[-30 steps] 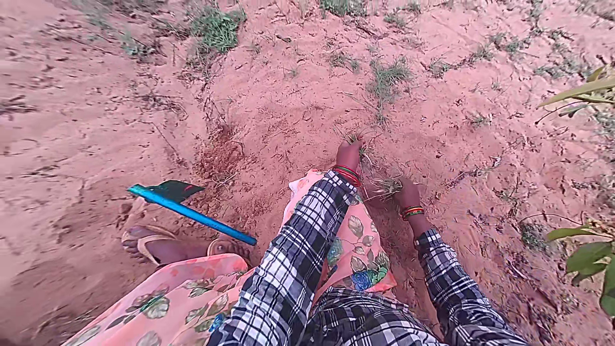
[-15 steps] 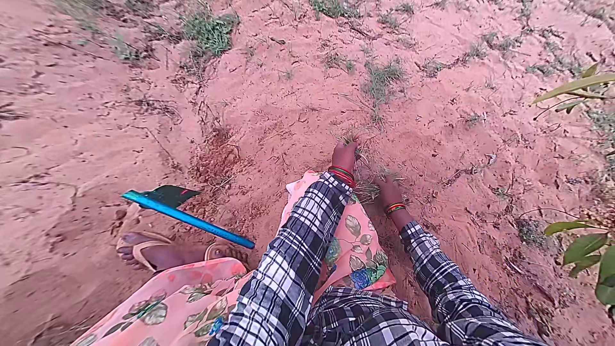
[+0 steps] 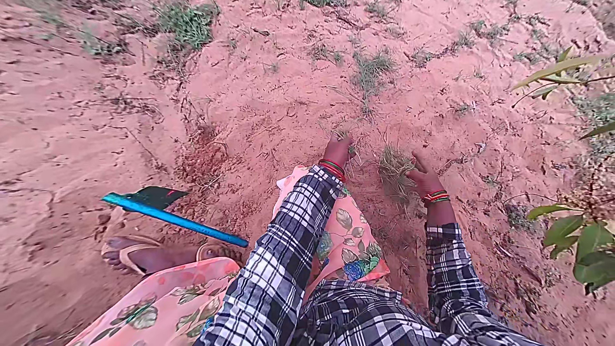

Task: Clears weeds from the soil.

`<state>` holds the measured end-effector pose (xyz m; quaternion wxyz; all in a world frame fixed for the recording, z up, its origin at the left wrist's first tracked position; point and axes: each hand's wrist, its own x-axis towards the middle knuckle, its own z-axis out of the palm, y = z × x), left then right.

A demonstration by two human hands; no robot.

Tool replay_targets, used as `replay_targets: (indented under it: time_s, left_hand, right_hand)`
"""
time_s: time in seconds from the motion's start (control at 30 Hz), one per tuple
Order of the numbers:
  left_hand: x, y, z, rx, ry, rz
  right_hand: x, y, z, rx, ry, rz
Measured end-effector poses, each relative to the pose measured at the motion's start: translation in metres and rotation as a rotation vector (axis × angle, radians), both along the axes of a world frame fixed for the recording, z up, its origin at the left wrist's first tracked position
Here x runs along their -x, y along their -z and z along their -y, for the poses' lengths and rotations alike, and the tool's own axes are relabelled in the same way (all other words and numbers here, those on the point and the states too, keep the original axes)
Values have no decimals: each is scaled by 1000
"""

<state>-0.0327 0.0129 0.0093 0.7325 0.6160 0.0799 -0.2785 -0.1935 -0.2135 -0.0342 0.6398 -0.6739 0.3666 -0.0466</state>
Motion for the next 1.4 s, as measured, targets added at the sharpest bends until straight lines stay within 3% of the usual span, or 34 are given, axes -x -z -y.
replay_targets:
  time_s: [0.07, 0.17, 0.27, 0.33, 0.43, 0.53, 0.6, 0.73, 0.9, 1.03, 1.13, 1.27, 1.4]
  left_hand:
    - [0, -1, 0, 2, 27, 5]
    - [0, 3, 0, -17, 60, 48]
    - [-3, 7, -5, -238, 299, 158]
    - [2, 4, -2, -308, 454, 189]
    - [5, 0, 2, -155, 460, 103]
    - [1, -4, 0, -66, 261, 88]
    - [-1, -5, -3, -6, 104, 88]
    - [-4, -7, -9, 42, -115, 92]
    - [-3, -9, -10, 48, -148, 85]
    - [-2, -6, -12, 47, -133, 115]
    - [-3, -4, -12, 55, -116, 115]
    - [-6, -3, -12, 76, -126, 77]
    - [-9, -3, -9, 112, -151, 20]
  right_hand:
    - [-13, -16, 2, 42, 12, -24]
    - [-17, -8, 21, 335, -14, -114]
    - [-6, 6, 34, 674, -133, -424]
    - [12, 20, 37, 721, -224, -659]
    - [33, 42, 29, 574, -377, -877]
    - [35, 55, 2, 527, -496, -864]
    - [23, 45, -16, 543, -534, -806]
    - [-25, 11, -36, 642, -448, -472]
    - [-76, 7, -95, 822, -506, -229]
    - [-94, 54, -138, 956, -689, -164]
    - [-99, 69, -124, 978, -667, -277]
    - [-87, 58, -53, 958, -372, -467]
    - [-65, 34, -9, 837, -230, -567]
